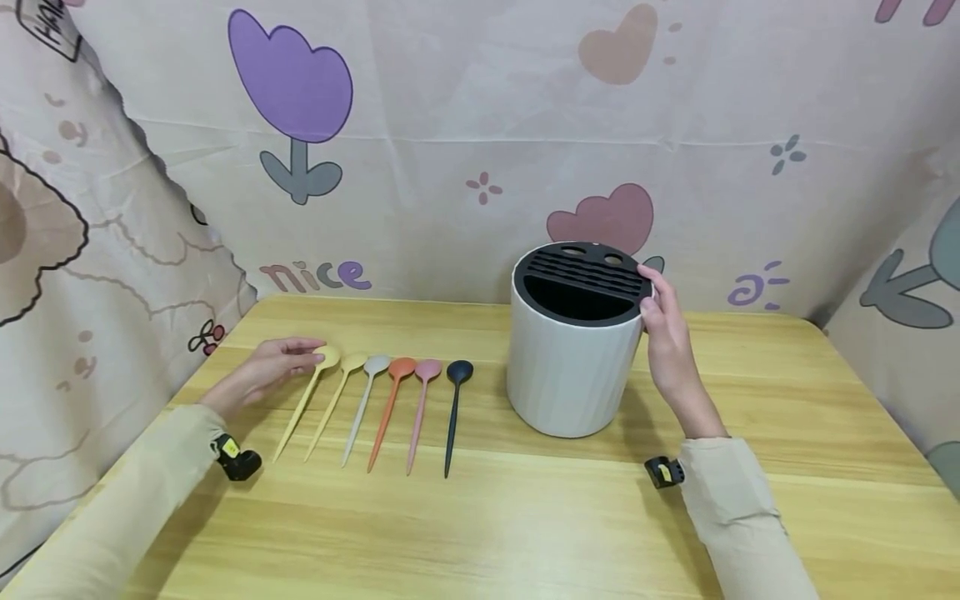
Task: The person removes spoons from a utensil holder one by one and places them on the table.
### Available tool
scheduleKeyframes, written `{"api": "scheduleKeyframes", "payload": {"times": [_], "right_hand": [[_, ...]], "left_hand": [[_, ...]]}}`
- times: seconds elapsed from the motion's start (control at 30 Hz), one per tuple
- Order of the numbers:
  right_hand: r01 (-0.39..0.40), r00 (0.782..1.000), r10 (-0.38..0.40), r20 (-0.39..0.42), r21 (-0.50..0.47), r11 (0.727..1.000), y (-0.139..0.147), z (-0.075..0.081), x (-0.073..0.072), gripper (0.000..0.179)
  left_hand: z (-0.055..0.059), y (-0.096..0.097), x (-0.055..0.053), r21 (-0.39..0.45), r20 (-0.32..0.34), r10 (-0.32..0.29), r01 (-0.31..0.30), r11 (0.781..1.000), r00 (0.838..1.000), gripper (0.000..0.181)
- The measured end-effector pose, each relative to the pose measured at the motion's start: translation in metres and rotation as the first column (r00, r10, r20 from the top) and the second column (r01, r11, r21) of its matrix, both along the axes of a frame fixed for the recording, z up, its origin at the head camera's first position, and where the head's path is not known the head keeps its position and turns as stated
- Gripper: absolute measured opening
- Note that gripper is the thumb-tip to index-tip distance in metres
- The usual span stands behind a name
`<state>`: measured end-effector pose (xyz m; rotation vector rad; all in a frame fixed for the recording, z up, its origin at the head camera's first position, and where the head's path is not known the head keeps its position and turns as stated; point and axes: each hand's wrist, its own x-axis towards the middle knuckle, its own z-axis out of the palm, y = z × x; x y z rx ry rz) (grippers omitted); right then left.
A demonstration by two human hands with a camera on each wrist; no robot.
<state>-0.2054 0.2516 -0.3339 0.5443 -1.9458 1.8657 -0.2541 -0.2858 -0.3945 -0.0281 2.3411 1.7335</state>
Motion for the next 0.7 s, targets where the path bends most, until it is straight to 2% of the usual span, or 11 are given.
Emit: {"api": "scheduleKeyframes", "payload": {"times": [0.3,0.57,0.7], "right_hand": [[-0.002,1.0,0.003,0.002,-0.014,1.0,0.0008,0.0009,0.0001,0.047],[-0.005,1.0,0.005,0.004,-0.014,1.0,-0.0005,0.0006,0.0001,0.046],[-0.003,1.0,0.003,0.005,-0.017,1.0,-0.0005,0.0009,-0.0001,0.047]], "left_hand": [[-0.0029,0.0021,0.0002,-0.046,-0.028,-0.027,0.025,0.999,0.999,0.053],[-0.0035,0.0029,0.0022,-0.186,-0.048,-0.047,0.037,0.982,0.998,0.051],[-0.0056,0.0022,0.0022,-0.214,-0.045,-0.044,0.033,0.976,0.998,0.049]]}}
